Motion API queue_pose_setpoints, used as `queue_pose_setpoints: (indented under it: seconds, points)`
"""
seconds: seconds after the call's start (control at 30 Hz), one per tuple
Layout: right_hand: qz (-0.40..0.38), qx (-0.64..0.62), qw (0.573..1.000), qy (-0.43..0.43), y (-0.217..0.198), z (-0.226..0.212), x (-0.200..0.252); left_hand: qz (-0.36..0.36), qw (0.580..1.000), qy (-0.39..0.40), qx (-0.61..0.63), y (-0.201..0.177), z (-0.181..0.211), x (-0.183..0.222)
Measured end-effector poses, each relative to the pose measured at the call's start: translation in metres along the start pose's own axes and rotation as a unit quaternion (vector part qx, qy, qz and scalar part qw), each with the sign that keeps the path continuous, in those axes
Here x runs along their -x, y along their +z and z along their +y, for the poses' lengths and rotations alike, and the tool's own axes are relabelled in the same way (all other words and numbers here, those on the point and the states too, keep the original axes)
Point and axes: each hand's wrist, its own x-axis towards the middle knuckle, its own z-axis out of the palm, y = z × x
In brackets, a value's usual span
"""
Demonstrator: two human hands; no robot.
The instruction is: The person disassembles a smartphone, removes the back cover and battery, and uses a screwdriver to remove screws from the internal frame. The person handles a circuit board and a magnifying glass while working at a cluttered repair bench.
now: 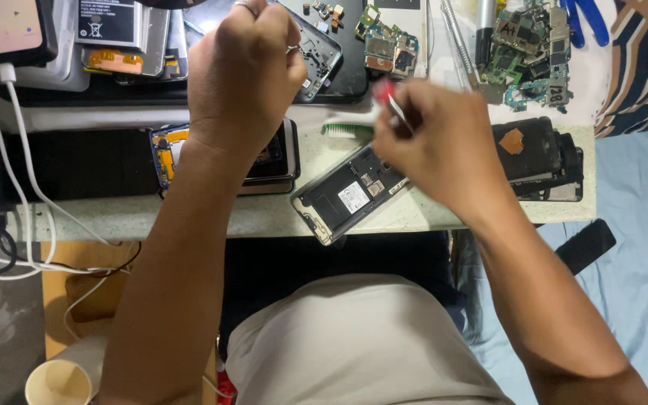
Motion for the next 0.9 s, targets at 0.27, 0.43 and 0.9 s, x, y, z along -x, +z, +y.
queue_pose_setpoints:
  seconds: [0.27, 0.43, 0.9]
  points:
    - [0.109, -0.07, 0.961, -0.245, 0.038, 0.005, -0.072, 0.014, 0.998, -0.008, -0.061, -0.03, 0.032, 0.029]
    - [0.054, 0.017, 0.989, -0.133, 0.024, 0.003, -0.053, -0.025, 0.999, -0.007, 0.03, -0.053, 0.072, 0.076]
    - [-0.105, 0.019, 0.99, -0.097, 0.03, 0.01, 0.009, -0.029, 0.995, -0.068, 0.063, -0.038, 0.096, 0.141]
